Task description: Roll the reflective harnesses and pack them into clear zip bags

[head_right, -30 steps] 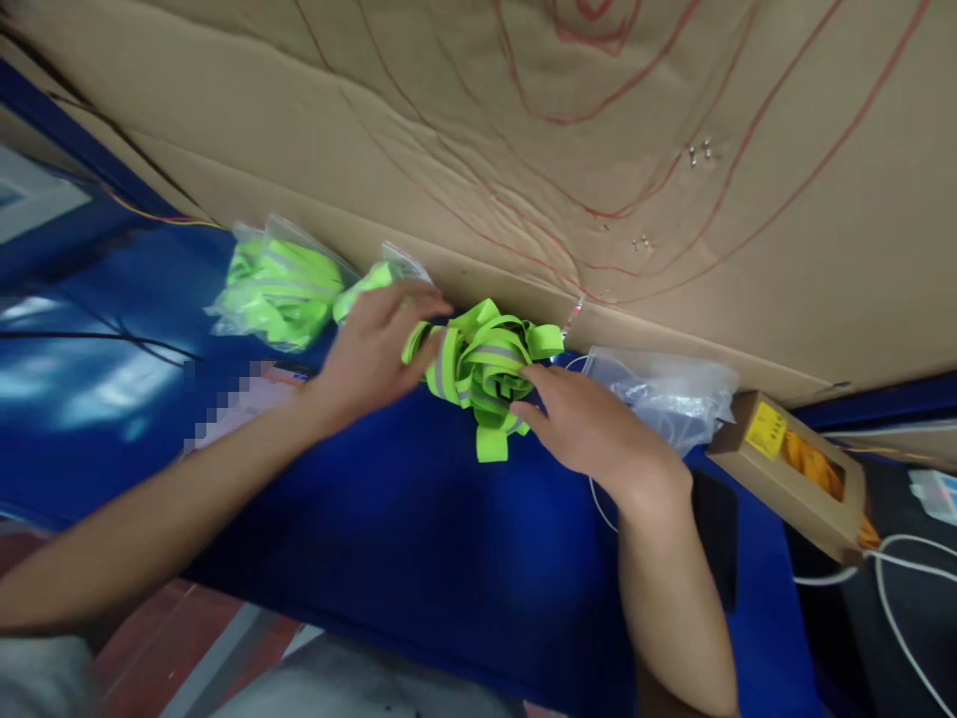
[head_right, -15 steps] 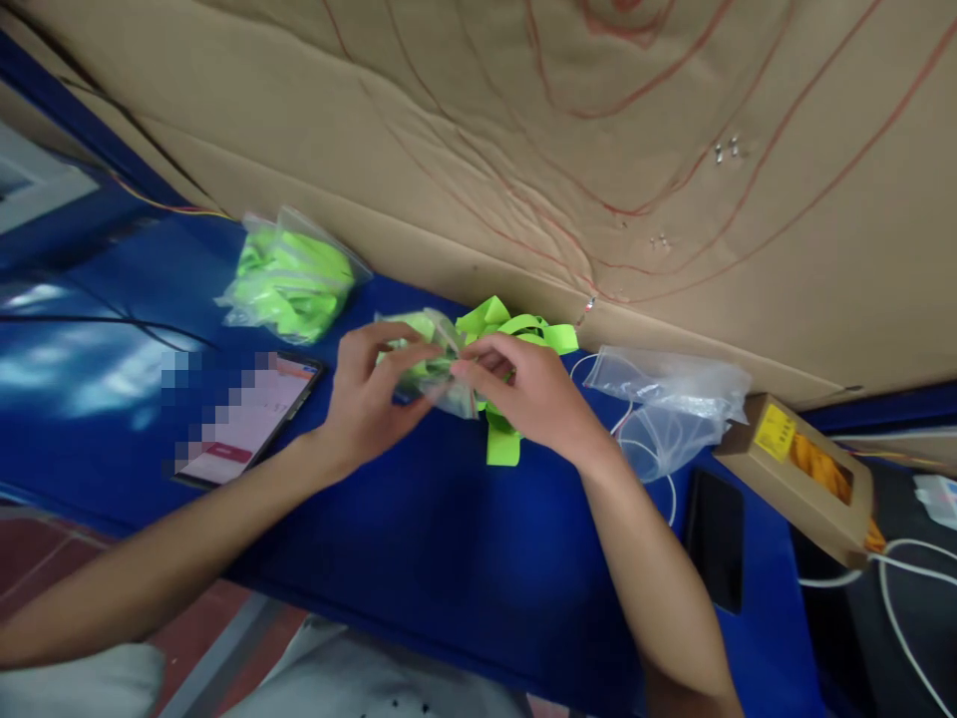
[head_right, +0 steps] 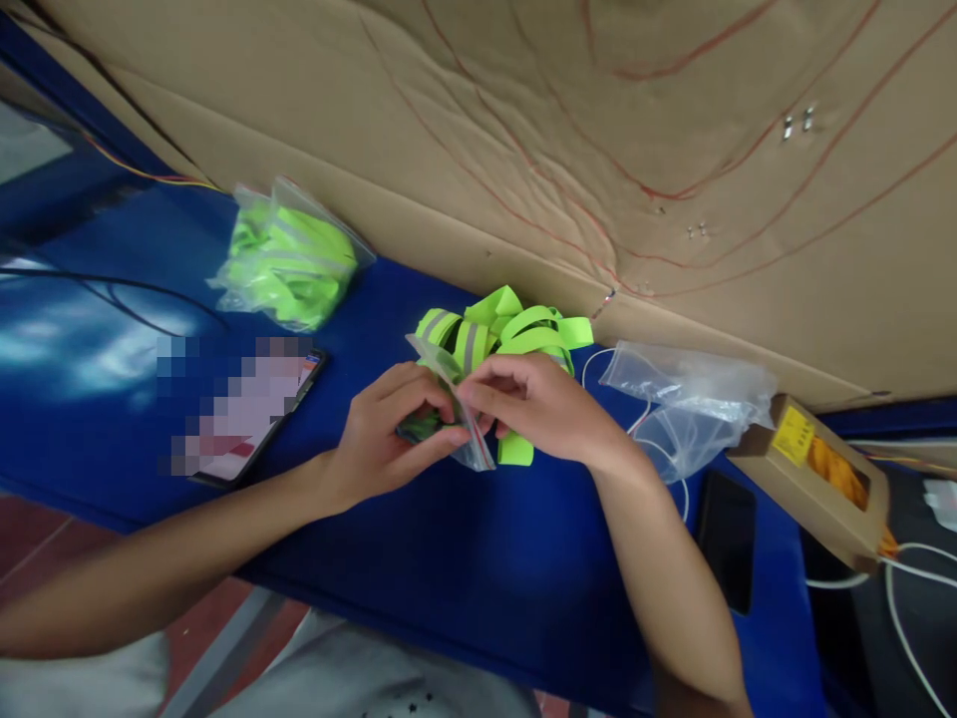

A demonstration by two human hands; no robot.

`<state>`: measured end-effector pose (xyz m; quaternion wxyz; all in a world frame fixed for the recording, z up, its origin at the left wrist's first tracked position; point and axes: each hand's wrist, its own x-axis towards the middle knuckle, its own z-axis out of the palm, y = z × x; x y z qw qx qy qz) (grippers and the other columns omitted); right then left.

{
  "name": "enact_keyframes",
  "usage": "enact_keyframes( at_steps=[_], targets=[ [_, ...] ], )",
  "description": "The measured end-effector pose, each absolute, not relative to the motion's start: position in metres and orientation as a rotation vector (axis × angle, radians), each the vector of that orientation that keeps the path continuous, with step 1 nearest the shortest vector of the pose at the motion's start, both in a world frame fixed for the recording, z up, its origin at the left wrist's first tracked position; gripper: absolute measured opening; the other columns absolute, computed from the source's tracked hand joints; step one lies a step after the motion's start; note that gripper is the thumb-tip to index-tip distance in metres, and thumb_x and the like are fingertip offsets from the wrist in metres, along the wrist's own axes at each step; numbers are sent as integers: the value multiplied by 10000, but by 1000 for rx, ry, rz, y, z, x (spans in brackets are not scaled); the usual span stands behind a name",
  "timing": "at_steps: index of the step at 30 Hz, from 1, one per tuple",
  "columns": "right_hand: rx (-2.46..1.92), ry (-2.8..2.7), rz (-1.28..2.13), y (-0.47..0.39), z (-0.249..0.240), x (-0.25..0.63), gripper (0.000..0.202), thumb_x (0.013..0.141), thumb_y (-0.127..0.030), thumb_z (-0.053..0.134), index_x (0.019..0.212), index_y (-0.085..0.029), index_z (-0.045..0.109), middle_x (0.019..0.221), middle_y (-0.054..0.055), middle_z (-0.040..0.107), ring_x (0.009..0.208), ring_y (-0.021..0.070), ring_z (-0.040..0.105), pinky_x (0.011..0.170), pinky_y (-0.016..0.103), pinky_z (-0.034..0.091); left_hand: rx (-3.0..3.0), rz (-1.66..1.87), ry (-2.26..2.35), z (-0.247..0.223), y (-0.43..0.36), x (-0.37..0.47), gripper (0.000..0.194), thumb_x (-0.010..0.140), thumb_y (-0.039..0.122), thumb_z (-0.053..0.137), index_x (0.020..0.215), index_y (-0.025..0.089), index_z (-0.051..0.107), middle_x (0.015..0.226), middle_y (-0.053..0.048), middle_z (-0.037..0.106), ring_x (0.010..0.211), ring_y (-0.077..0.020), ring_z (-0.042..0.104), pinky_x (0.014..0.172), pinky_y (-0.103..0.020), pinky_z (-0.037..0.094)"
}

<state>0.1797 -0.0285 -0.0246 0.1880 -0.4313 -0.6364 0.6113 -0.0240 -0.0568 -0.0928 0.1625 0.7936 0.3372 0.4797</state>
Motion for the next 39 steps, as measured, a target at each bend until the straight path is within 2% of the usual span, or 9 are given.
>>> enact_keyframes(
  at_steps=[7, 12, 17, 20, 24, 27, 31, 36, 39],
  targets=[
    [-1229, -1740, 1788, -27, -25, 179, 315, 847, -496, 781, 869, -193, 697, 771, 1, 728, 678, 117, 674, 616, 237, 553, 2191, 1317, 988, -92, -57, -24, 211, 963, 335, 696, 817, 195, 638, 723, -3, 652, 677, -141, 572, 688, -316, 424],
    [-1234, -1843, 1681, -29, -27, 179, 209, 889, -397, 731, 864, -192, 697, 760, -11, 731, 665, 105, 668, 611, 220, 520, 2115, 1265, 977, -92, -57, -22, 148, 953, 274, 672, 839, 186, 639, 742, -1, 647, 708, -142, 561, 732, -331, 418],
    [-1391, -2070, 947, -46, -25, 164, 102, 840, -248, 698, 757, -206, 659, 702, -23, 698, 640, 119, 637, 626, 253, 475, 2098, 1316, 973, -86, -61, -24, 179, 909, 154, 610, 755, 189, 526, 682, 27, 534, 661, -127, 469, 690, -332, 352],
    [-1573, -1928, 582, -45, -18, 171, 146, 822, -276, 725, 729, -220, 627, 674, -10, 668, 640, 147, 625, 628, 282, 488, 1891, 1499, 938, -79, -61, -32, 221, 902, 155, 596, 719, 196, 481, 649, 30, 454, 609, -122, 399, 621, -316, 319],
    [-1433, -1752, 1234, -31, -18, 191, 329, 953, -537, 619, 916, -218, 689, 883, 55, 751, 760, 182, 708, 615, 289, 584, 1392, 1732, 795, -58, -59, -38, 235, 872, 231, 652, 683, 210, 514, 644, 16, 455, 582, -139, 442, 607, -327, 415],
    [-1344, -1736, 1638, -26, -31, 191, 449, 994, -610, 521, 1072, -212, 715, 1062, 91, 773, 911, 197, 753, 717, 308, 641, 1174, 1761, 775, -36, -59, -38, 284, 840, 222, 678, 625, 227, 493, 636, 13, 475, 615, -169, 563, 700, -384, 530],
    [-1173, -1740, 1764, -22, -44, 183, 455, 924, -658, 603, 982, -226, 734, 924, 60, 763, 851, 185, 744, 746, 314, 624, 1043, 1873, 703, -28, -49, -45, 343, 792, 358, 776, 654, 234, 487, 716, 16, 544, 669, -162, 577, 697, -339, 561],
    [-1298, -1484, 1172, -25, -8, 191, 305, 892, -479, 685, 1084, -242, 686, 943, 34, 726, 788, 178, 707, 709, 312, 585, 926, 1941, 685, -56, -30, -49, 390, 798, 457, 808, 707, 228, 505, 738, 23, 549, 712, -130, 570, 759, -280, 573],
    [-1316, -1591, 439, -39, 31, 190, 268, 964, -402, 645, 1136, -199, 678, 1132, 115, 707, 1013, 236, 711, 873, 366, 582, 992, 1787, 820, -81, -31, -38, 269, 862, 413, 760, 860, 229, 563, 921, 2, 646, 814, -132, 627, 785, -281, 566]
  ],
)
